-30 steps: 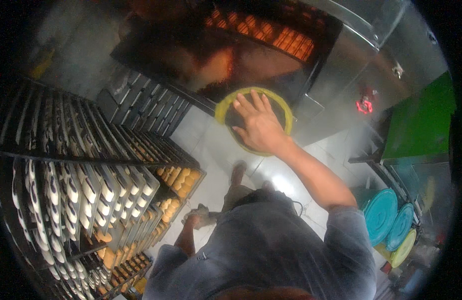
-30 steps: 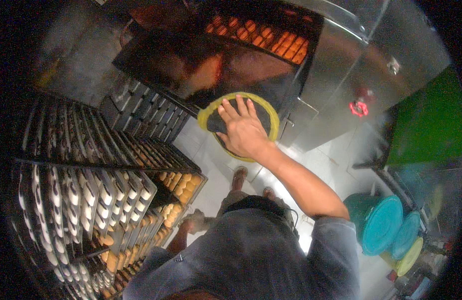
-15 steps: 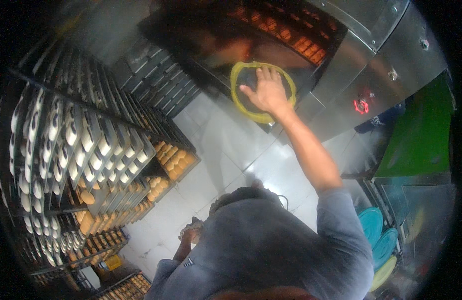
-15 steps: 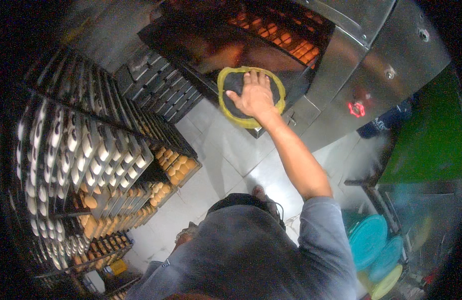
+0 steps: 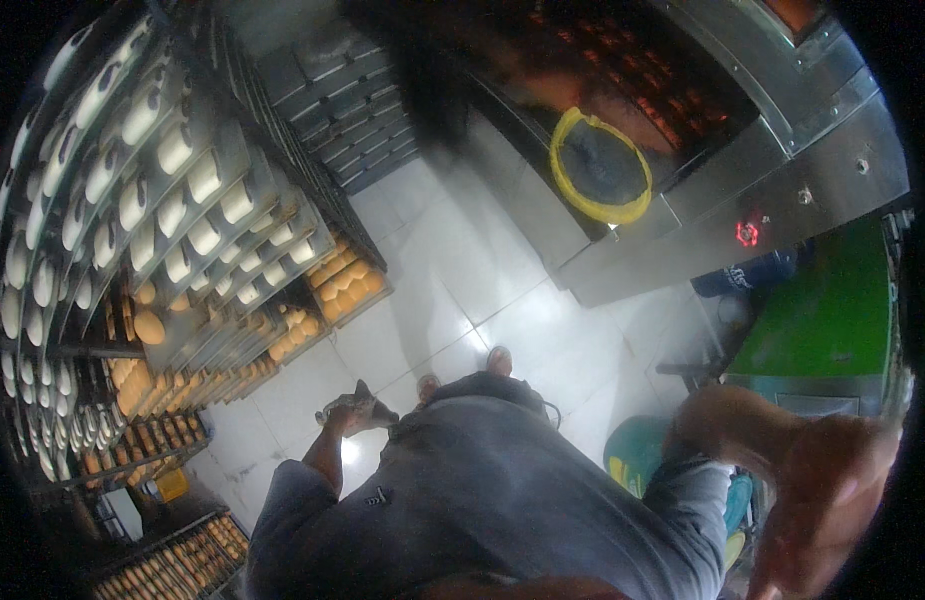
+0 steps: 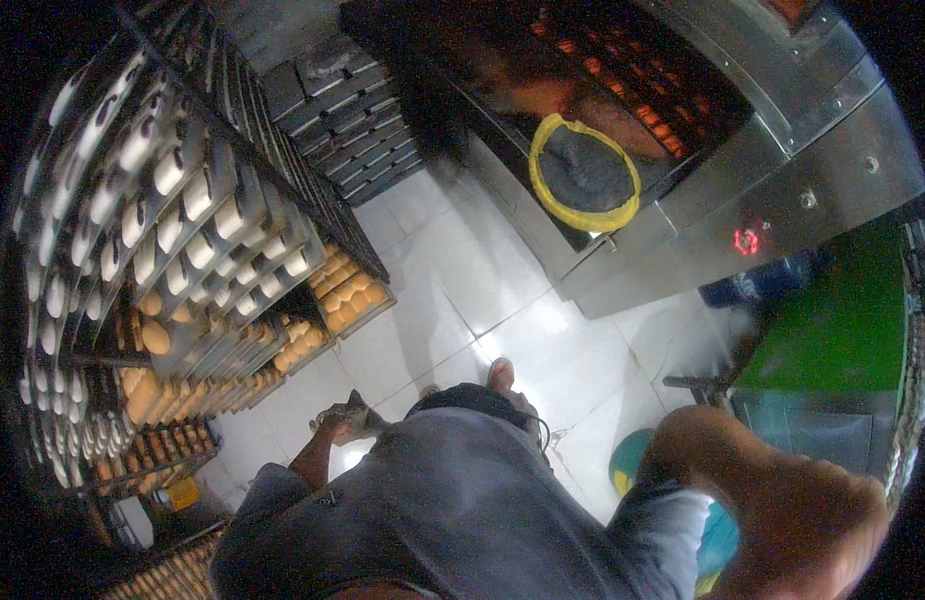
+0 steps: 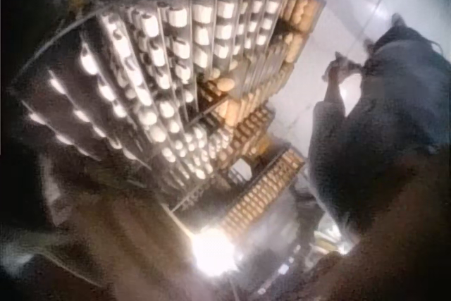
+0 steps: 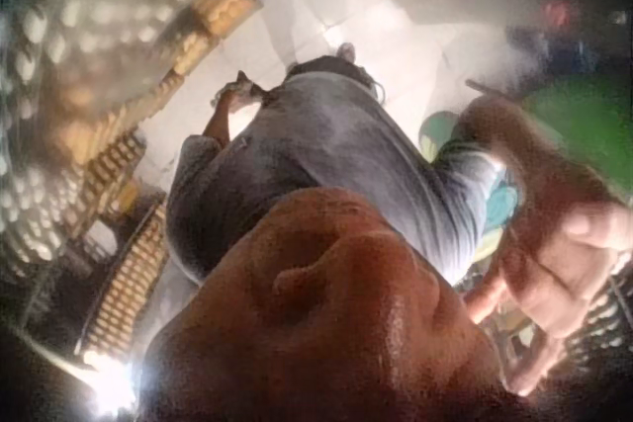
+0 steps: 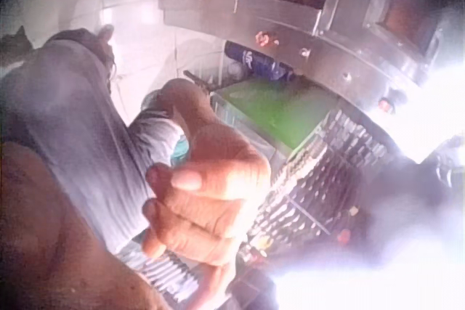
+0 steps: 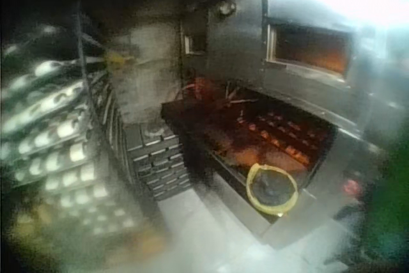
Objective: The person uses heat-resistant cloths and mitts to unload trays of baked bread from an oven and place them onto racks, and then loads trays of raw dough into the oven.
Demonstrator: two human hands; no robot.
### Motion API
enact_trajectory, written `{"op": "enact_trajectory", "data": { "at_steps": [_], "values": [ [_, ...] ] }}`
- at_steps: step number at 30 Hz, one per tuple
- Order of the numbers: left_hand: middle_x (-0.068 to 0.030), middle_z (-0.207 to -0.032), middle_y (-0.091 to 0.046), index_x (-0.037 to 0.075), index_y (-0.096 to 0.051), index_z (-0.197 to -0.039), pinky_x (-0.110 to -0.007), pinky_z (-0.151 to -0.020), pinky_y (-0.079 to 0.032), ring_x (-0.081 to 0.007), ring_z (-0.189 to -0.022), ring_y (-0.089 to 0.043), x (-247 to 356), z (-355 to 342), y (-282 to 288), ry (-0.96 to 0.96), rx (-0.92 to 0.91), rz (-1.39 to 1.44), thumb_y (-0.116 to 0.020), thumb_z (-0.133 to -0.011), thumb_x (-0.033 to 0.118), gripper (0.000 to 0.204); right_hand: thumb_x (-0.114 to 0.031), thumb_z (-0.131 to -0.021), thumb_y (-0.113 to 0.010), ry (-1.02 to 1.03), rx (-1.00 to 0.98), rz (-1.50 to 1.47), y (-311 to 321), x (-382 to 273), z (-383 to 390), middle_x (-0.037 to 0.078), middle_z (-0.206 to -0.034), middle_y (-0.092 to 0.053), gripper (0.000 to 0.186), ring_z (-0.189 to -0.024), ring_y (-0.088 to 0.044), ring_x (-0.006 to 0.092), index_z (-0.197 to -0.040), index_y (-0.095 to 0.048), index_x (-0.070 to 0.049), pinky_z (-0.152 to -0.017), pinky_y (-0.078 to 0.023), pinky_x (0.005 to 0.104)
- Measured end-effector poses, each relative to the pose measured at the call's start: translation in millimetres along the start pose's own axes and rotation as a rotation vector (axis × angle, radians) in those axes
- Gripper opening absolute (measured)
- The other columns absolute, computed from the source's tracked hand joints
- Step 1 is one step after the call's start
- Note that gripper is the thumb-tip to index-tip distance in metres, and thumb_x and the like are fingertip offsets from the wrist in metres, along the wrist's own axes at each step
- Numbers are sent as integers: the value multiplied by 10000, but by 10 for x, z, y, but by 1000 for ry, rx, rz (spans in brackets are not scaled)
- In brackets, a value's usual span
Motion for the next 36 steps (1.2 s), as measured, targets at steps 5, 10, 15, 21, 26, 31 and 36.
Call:
{"op": "enact_trajectory", "data": {
  "at_steps": [5,10,15,21,26,31,36],
  "values": [
    [-151,-1054,-628,64,-569,-1151,-386,-847,-474,-277,-969,-590,-131,-288,252,-54,94,50,-637,-779,239,417,-396,-905,-504,-5,-100,50,-266,-183,-308,119,-1004,-619,501,-870,-614,207,-1278,-439,-68,-823,-489,379],
    [-164,-1133,-587,58,-528,-1192,-383,-898,-460,-301,-1045,-557,233,61,517,-85,92,313,-629,-738,119,469,-376,-905,-505,28,-157,58,-421,-259,-492,120,-1051,-612,508,-861,-620,197,-1309,-405,-85,-837,-492,396],
    [-160,-1141,-597,58,-555,-1177,-386,-900,-462,-304,-1053,-568,-119,197,177,49,75,307,-617,-762,203,444,-355,-905,-507,58,-189,57,-408,-184,-507,120,-1098,-605,521,-853,-626,186,-1340,-371,-103,-851,-496,413],
    [-154,-1147,-614,66,-592,-1157,-394,-901,-467,-307,-1060,-585,-396,379,-432,192,96,144,-599,-796,327,445,-251,-897,-462,-231,-170,529,-331,361,-347,201,-1103,-604,418,-848,-634,263,-1243,-471,-18,-812,-499,408],
    [-148,-1152,-629,73,-623,-1140,-400,-901,-471,-309,-1065,-598,-337,326,-798,285,92,15,-584,-824,430,479,-327,-908,-576,-753,353,192,-842,2155,102,194,-1276,-535,528,-1179,-523,260,-1300,-492,17,-1023,-370,358],
    [-133,-1223,-595,190,-511,-1308,-418,-986,-406,-317,-1162,-541,-271,508,-1042,446,147,219,-472,-781,691,728,-638,-805,-568,-1161,-189,442,-1476,3689,1323,301,-1413,-331,977,-1338,-315,375,-1369,-307,117,-1113,-242,411],
    [-125,-1199,-613,175,-586,-1233,-421,-979,-404,-304,-1142,-559,403,1168,-787,538,169,432,-495,-776,680,687,-631,-821,-548,-1126,-201,458,-1771,3887,1528,313,-1427,-291,985,-1348,-279,403,-1363,-278,146,-1116,-234,417]
  ]
}}
Point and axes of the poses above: each hand's wrist, its own z-axis away from the middle knuckle, its own y-axis out of the back of the hand, x = y × z, the point moved 4 cm from there along -z, towards the middle knuckle
